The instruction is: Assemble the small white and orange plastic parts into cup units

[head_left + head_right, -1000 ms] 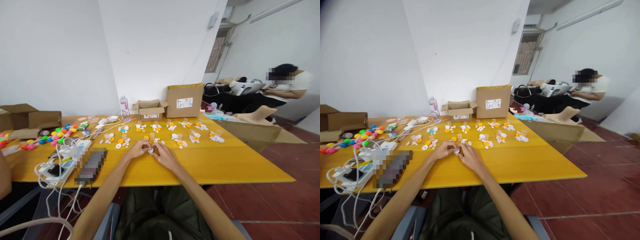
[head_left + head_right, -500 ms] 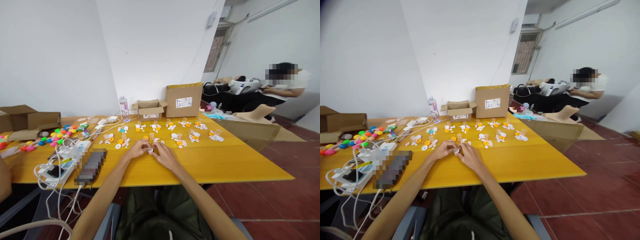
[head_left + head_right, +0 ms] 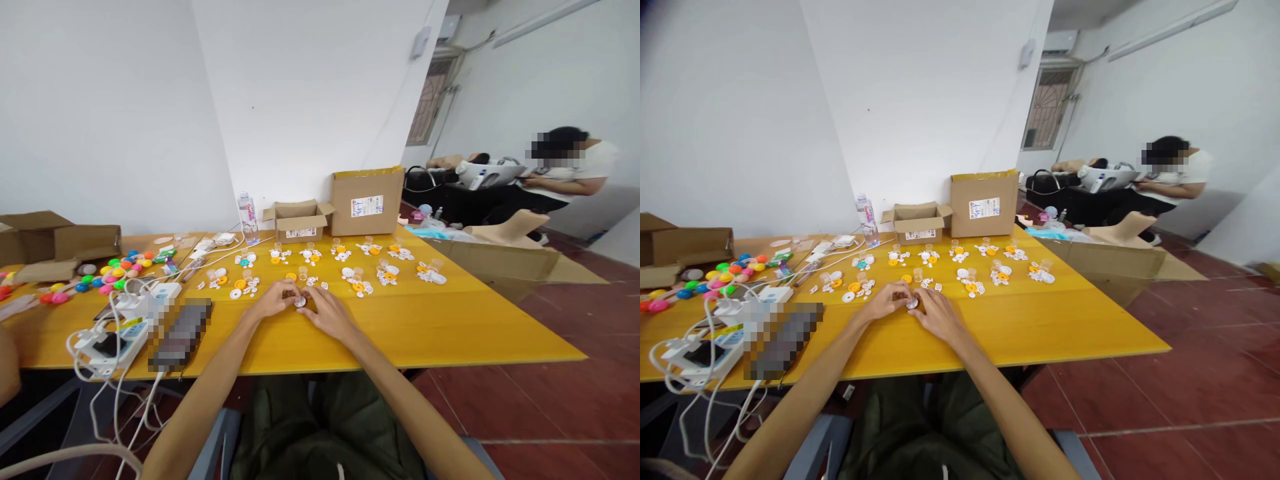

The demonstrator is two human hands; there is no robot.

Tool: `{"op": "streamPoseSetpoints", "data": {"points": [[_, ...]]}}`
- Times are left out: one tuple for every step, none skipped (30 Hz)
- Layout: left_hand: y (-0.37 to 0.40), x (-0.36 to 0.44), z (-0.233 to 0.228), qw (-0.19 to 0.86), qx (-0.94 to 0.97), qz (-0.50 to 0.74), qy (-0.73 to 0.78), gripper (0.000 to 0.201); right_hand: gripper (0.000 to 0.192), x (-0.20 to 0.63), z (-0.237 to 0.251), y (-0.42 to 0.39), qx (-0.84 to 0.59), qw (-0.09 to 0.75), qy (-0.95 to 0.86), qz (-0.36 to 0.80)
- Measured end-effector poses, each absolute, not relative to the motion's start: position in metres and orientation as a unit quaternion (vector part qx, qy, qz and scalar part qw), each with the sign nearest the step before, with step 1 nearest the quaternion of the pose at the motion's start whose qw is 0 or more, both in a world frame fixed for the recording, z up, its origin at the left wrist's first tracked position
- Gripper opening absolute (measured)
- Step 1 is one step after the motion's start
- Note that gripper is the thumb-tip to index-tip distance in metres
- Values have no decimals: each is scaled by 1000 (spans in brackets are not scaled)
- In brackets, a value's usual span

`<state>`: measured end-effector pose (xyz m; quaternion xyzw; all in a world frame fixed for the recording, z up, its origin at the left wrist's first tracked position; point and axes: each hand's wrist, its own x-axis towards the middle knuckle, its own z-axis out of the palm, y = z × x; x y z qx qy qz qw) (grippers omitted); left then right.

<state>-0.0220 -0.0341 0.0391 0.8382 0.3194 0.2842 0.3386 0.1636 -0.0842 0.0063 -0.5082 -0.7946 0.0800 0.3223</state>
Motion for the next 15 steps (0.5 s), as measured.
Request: {"op": "streamPoseSetpoints", "data": {"points": [[-34, -22, 39, 339, 838, 285, 319, 18, 22, 164, 6, -84, -508, 322, -795, 79], [-34, -22, 38, 340, 838, 286, 318, 18, 22, 164, 6, -84, -509, 323, -794, 79], [-34, -22, 38, 341, 838, 286, 317, 18, 21, 164, 7, -84, -509, 324, -794, 78], [-34, -22, 38, 342, 837, 287, 316, 18, 21, 164, 7, -84, -510, 325, -793, 78], [-34, -22, 38, 343, 837, 287, 316, 18, 21, 164, 7, -84, -510, 326, -792, 78], [-34, -22, 38, 343, 837, 286, 318, 18, 20, 164, 8, -85, -511, 326, -792, 79], [-34, -22, 38, 342, 836, 285, 320, 17, 19, 163, 8, -85, -511, 326, -791, 80], [-34, -22, 39, 341, 836, 285, 322, 17, 19, 163, 9, -85, -513, 325, -790, 81], [-34, -22, 39, 341, 836, 283, 323, 17, 18, 163, 9, -85, -514, 324, -790, 83], [-34, -22, 39, 340, 836, 283, 324, 17, 17, 163, 10, -85, -515, 323, -789, 83], [-34, -22, 39, 339, 837, 283, 324, 16, 17, 163, 10, -86, -516, 323, -789, 84], [-34, -22, 39, 338, 836, 284, 324, 16, 17, 163, 10, -86, -516, 324, -789, 83], [-33, -23, 39, 338, 836, 284, 325, 15, 16, 163, 11, -86, -516, 325, -788, 82], [-33, -23, 40, 337, 836, 285, 326, 15, 16, 163, 11, -86, -515, 327, -788, 82], [-33, -23, 40, 337, 835, 286, 327, 15, 16, 163, 11, -86, -515, 328, -788, 81]]}}
